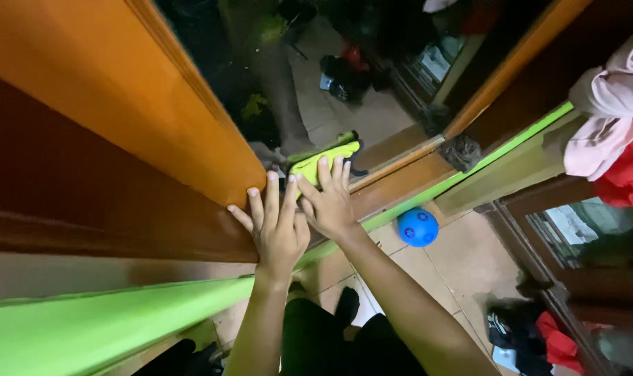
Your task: The person wipes a single window pane and its wooden frame using a yellow cloth. They clean the glass surface and the surrounding frame edges, moving the cloth across different sections of the window.
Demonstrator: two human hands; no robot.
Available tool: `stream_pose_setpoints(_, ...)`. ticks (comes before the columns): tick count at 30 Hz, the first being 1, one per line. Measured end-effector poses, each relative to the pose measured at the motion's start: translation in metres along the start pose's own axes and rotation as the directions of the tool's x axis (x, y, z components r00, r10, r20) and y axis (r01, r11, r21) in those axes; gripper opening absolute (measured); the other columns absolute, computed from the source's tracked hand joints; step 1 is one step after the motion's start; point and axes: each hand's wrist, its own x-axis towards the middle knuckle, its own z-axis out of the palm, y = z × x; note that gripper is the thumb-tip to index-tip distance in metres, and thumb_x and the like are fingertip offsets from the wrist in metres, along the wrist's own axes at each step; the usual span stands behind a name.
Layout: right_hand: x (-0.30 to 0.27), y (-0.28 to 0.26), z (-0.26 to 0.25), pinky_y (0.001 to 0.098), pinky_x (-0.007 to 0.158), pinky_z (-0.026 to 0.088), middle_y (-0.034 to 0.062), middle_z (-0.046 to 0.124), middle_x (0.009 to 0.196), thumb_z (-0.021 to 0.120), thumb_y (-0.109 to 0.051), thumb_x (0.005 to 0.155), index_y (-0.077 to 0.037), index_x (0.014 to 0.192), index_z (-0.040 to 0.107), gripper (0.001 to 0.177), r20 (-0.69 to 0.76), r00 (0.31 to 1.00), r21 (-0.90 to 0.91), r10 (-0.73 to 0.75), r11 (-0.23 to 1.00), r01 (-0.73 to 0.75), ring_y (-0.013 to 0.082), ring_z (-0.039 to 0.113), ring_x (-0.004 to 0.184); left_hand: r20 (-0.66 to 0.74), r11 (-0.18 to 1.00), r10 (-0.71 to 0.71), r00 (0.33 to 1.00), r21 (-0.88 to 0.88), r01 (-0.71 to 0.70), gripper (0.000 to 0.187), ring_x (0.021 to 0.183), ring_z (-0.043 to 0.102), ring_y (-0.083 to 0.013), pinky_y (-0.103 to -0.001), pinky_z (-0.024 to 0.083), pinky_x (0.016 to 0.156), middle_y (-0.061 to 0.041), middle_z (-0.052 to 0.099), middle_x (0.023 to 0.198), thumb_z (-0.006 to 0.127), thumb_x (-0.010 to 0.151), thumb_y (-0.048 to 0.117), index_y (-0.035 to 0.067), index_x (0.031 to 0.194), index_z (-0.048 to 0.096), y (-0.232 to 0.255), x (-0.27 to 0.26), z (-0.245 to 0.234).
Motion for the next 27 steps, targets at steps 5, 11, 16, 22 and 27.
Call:
stream_pose_setpoints(5,-0.024,0.008,0.016,0.0641,0.124,0.017,0.0084,0.029,0.169,0.073,-0.035,0.089,-0.042,0.145,0.058,0.058,0.002,0.998,0.022,-0.061,0.998,0.061,0.046,0.015,0.156,-0.09,0.97,-0.024,0.996,-0.242,0.001,0.046,0.151,0.036,-0.0352,-0.062,0.015,0.126,-0.015,0.055,0.153,0.059,0.088,0.013,0.017,0.131,0.074,0.012,0.012,-0.029)
stream_pose_setpoints(11,0.038,-0.019,-0.033,0.0646,0.125,0.02,0.0084,0.032,0.169,0.065,-0.026,0.1,-0.03,0.155,0.046,0.057,-0.09,0.982,0.085,-0.169,0.981,0.176,0.0441,0.019,0.158,-0.217,0.907,0.078,0.973,-0.39,-0.159,0.034,0.142,0.046,-0.0458,-0.061,0.036,0.122,-0.026,0.058,0.142,0.064,0.089,0.003,0.006,0.122,0.073,0.007,0.039,-0.095)
stream_pose_setpoints(16,0.121,-0.038,-0.08,0.0739,0.119,0.025,0.0095,0.036,0.167,0.042,-0.035,0.112,-0.023,0.158,0.041,0.048,-0.063,0.955,0.039,-0.29,0.955,0.293,0.0516,0.032,0.151,-0.219,0.9,0.178,0.959,-0.357,-0.249,0.041,0.148,0.04,-0.0423,-0.056,0.042,0.125,-0.021,0.046,0.152,0.062,0.095,-0.003,0.005,0.136,0.063,-0.015,0.058,-0.157)
stream_pose_setpoints(22,0.188,-0.105,-0.145,0.0634,0.134,-0.003,0.0089,0.021,0.174,0.05,-0.019,0.116,-0.023,0.161,0.041,0.046,-0.212,0.964,0.281,-0.158,0.935,0.215,0.0361,0.003,0.165,-0.406,0.98,0.131,0.904,-0.083,-0.179,0.045,0.161,0.016,-0.044,-0.071,0.001,0.133,-0.01,0.031,0.168,0.058,0.1,0.013,0.011,0.146,0.058,-0.066,0.113,-0.216)
stream_pose_setpoints(27,0.126,-0.118,-0.105,0.0737,0.122,0.004,0.0401,0.003,0.166,0.048,-0.03,0.108,-0.023,0.161,0.03,0.057,0.151,0.982,0.231,-0.114,0.97,0.077,0.0661,-0.002,0.151,-0.332,0.992,0.044,0.942,0.126,-0.002,0.064,0.163,0.005,-0.0362,-0.063,-0.007,0.134,-0.007,0.019,0.172,0.06,0.099,0.038,0.019,0.159,0.047,-0.082,0.144,-0.213)
